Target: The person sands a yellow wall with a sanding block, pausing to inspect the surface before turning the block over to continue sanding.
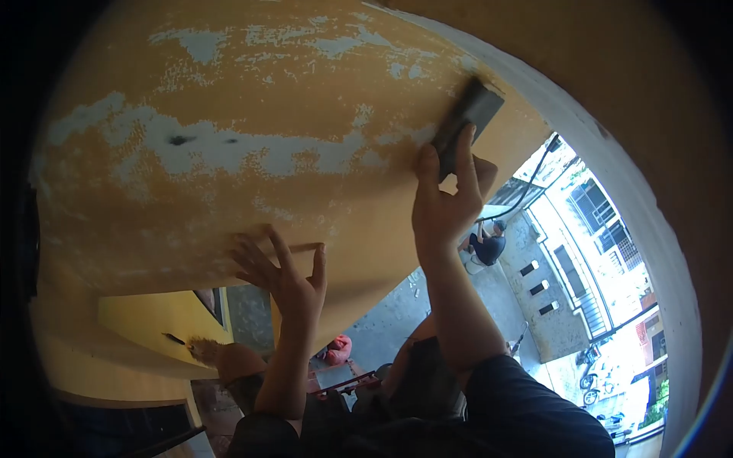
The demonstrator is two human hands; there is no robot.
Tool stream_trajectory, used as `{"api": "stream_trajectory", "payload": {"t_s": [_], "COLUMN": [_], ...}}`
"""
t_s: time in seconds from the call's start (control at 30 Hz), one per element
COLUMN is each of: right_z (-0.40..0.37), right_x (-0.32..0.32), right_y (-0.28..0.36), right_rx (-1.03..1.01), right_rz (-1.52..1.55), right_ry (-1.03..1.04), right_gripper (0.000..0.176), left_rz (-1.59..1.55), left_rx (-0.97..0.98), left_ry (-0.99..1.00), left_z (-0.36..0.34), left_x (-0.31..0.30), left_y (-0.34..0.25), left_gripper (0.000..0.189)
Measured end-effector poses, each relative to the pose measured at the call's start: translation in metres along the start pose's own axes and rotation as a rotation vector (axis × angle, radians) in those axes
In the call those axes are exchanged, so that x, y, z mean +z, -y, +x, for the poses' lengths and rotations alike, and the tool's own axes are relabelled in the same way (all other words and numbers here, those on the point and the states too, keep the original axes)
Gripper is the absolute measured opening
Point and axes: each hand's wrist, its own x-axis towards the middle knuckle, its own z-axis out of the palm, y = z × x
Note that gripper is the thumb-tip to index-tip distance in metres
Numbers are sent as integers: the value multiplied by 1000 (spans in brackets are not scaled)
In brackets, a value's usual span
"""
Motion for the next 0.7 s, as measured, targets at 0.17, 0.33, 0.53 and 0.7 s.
{"api": "stream_trajectory", "payload": {"t_s": [0.17,0.33,0.53,0.7], "right_z": [-3,-12,-4,-5], "right_x": [-2,-3,0,-2], "right_y": [-3,-1,2,-12], "right_rx": [-48,-13,105,-50], "right_rz": [3,-52,7,14], "right_ry": [31,41,-12,42], "right_gripper": [56,56,59,58], "left_rz": [37,43,-8,20], "left_rx": [24,34,4,39], "left_ry": [-28,1,18,-47], "left_z": [2,1,-2,0], "left_x": [2,-4,-3,2], "left_y": [1,-2,-2,2], "left_gripper": [85,88,79,81]}}
